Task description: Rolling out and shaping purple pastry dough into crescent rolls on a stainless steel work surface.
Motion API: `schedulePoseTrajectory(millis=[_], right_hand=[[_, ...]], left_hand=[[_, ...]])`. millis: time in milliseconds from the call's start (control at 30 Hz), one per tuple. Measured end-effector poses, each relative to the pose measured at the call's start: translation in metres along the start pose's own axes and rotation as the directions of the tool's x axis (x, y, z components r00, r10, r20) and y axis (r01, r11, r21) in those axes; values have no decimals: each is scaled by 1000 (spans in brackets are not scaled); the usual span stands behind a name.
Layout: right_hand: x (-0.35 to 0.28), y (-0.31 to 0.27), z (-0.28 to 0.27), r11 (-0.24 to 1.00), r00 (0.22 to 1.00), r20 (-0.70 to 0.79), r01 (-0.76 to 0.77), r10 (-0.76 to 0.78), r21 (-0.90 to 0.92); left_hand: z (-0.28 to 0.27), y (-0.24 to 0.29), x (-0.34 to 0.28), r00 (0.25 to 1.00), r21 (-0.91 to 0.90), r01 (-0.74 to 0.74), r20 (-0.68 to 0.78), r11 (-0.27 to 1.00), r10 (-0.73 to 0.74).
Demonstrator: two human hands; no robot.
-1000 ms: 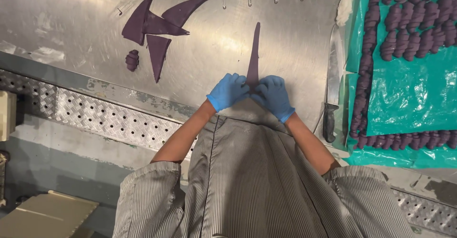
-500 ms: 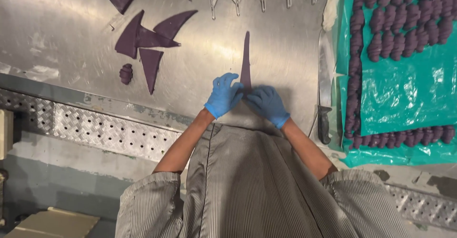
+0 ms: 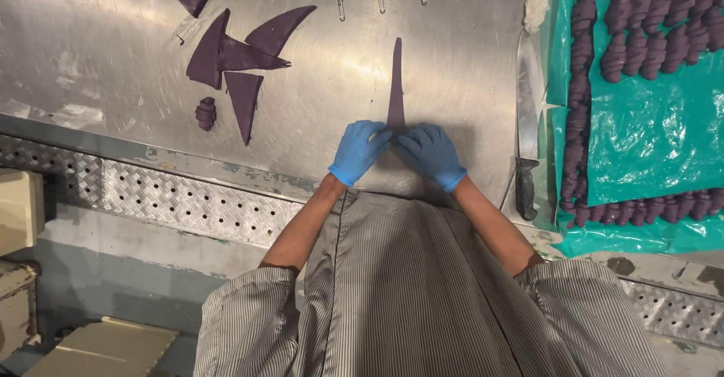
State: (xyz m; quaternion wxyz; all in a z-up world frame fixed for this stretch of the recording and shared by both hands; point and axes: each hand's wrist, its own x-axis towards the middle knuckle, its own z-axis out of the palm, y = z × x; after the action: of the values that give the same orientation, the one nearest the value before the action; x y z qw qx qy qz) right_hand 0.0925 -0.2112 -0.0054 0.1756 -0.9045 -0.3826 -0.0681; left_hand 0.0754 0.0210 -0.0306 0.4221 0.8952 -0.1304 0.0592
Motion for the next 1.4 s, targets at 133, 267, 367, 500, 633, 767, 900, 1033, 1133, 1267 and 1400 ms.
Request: schedulePoseTrajectory(millis=[133,267,367,500,633,767,900,1033,1133,1267,1400], right_hand=[[3,0,-1,999,998,-48,-32,32,9],[8,-4,-4,996,996,-71,-56,61,73],[9,1,1,993,995,-78,-61,69,97],[5,10,7,999,999,0,-39,39,5],[15,6,-5,999,999,-52,7,-4,46],[15,10,-2,988,997,-62,-36,46,152],[18,14,-5,997,1000,-19,-21,22,78],[30,9,-13,985,996,-82,-25,39,169],[30,13,-6,993,996,-79,-35,44,109],[34,16,-5,994,998,-47,-47,52,103],[37,18,-4,991,997,-43,-52,57,122]], left_hand=[[-6,0,4,980,93,-189,72,978,183],[-2,-9,5,976,126,-204,110,971,191],[-4,-6,12,976,118,-197,119,973,183],[-1,-10,12,972,119,-204,143,972,186],[-3,-11,15,973,134,-205,134,970,187],[-9,-5,22,969,142,-215,150,966,194],[-1,-14,24,972,102,-189,164,977,171],[-8,-9,32,973,110,-186,163,976,166],[-8,-6,35,970,105,-202,161,974,184],[-5,-7,39,984,38,12,176,999,-19],[-12,-3,46,970,101,-161,198,982,139]])
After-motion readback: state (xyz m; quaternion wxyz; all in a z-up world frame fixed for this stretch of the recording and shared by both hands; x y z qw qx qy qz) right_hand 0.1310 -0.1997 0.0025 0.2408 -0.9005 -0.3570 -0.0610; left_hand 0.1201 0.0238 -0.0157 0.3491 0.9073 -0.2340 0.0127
